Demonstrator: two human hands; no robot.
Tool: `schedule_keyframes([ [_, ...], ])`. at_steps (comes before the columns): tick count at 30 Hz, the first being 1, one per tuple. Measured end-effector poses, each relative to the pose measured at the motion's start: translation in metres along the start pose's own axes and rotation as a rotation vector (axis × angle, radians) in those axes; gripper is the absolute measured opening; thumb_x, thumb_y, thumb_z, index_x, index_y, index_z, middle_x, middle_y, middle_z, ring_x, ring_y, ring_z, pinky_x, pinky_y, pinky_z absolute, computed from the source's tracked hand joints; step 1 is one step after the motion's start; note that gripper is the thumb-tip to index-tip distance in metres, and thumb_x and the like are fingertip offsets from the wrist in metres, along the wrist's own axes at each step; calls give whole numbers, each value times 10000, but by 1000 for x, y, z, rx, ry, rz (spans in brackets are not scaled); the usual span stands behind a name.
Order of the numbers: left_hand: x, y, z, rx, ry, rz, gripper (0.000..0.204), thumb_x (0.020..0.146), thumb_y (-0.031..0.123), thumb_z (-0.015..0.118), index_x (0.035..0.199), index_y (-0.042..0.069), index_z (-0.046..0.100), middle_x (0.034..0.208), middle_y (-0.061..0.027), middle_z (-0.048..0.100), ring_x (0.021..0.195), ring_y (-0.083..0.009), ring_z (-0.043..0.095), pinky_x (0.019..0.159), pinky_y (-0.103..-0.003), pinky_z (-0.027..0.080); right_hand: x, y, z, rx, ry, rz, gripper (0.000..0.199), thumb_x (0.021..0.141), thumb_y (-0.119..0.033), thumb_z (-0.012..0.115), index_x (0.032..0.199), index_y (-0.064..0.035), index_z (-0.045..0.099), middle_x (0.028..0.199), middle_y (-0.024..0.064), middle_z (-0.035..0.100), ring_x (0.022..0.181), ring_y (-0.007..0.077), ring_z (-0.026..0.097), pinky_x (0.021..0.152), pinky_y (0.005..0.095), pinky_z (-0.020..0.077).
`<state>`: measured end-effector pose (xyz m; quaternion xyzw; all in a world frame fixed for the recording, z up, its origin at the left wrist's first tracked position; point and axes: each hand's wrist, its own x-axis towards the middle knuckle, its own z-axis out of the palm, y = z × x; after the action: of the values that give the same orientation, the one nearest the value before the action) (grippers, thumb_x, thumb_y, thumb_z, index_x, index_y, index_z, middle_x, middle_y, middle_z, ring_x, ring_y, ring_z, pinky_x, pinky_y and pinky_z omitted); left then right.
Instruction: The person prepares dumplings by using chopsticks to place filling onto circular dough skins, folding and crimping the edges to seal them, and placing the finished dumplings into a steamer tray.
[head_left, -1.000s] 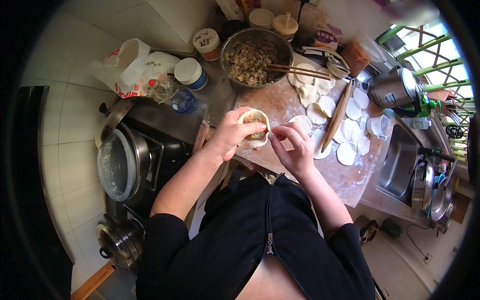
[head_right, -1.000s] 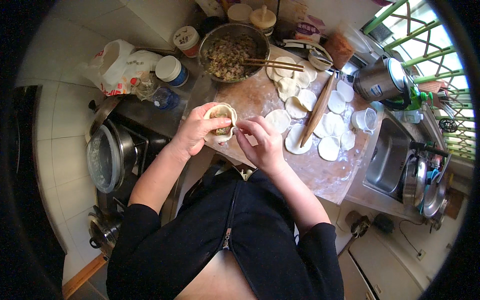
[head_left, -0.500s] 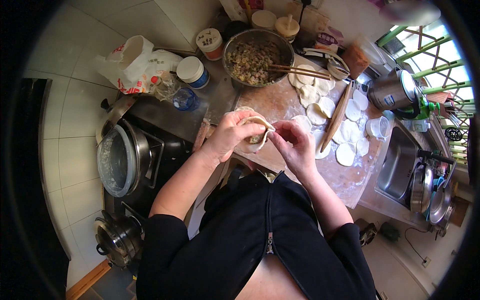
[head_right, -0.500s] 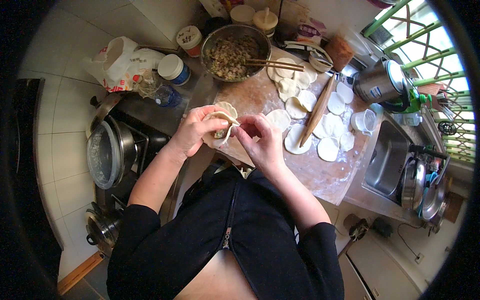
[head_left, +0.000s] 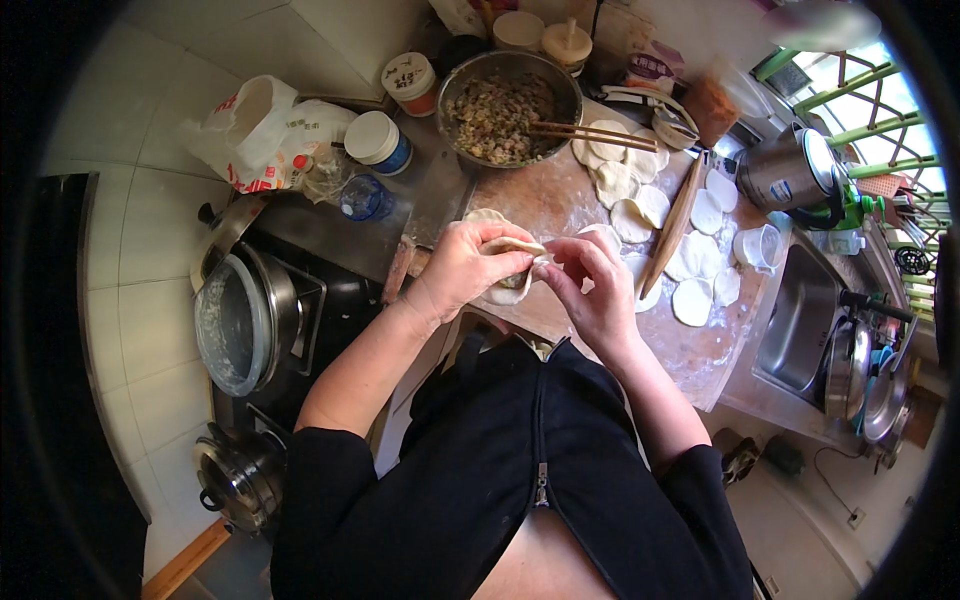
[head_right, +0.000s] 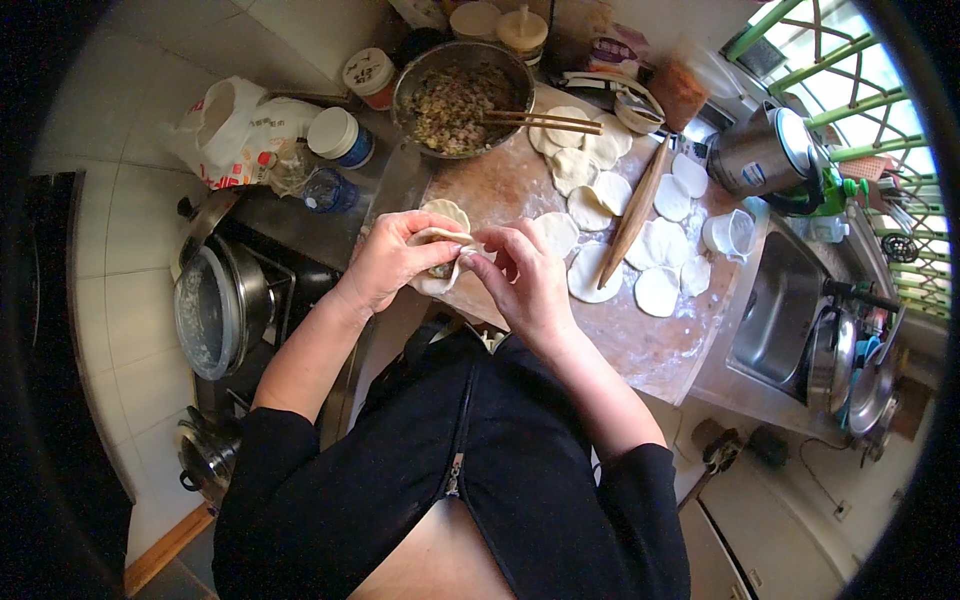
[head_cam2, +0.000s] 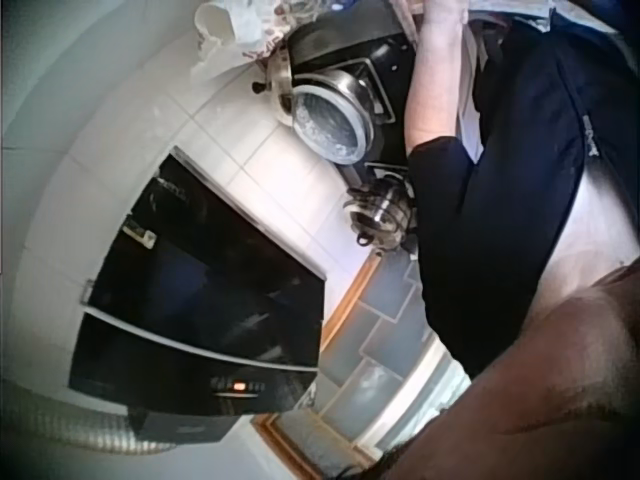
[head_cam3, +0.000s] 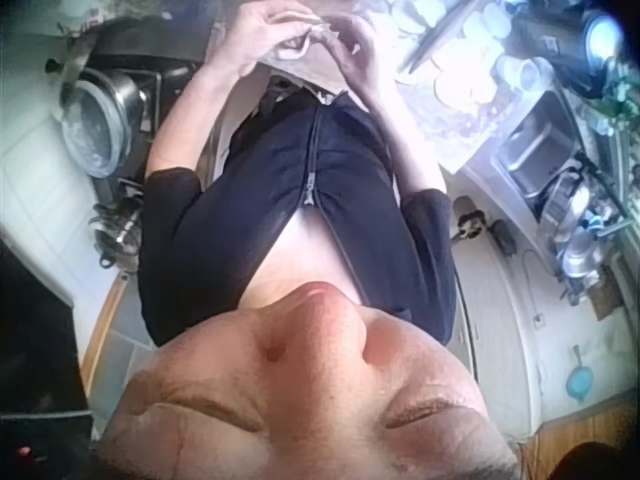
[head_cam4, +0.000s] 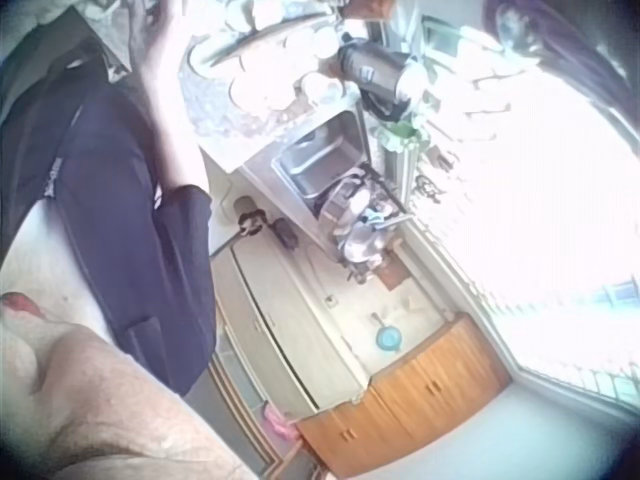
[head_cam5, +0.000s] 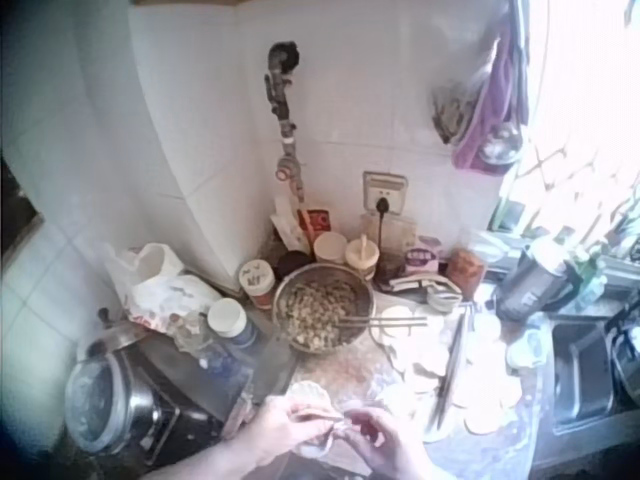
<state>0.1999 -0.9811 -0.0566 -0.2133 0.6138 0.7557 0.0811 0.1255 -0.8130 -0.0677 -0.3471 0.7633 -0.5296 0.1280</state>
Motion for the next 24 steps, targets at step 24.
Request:
schedule_keyframes([
  [24, 12, -10, 25, -730, 29, -85, 324, 883, 196, 500, 1154, 22, 536, 1039, -82, 607, 921, -154, 603, 803, -326, 512, 2, 16, -3, -14, 77, 58, 139, 791, -85, 674, 874, -31, 576, 741, 84, 545, 646, 187, 560, 569, 313, 451],
])
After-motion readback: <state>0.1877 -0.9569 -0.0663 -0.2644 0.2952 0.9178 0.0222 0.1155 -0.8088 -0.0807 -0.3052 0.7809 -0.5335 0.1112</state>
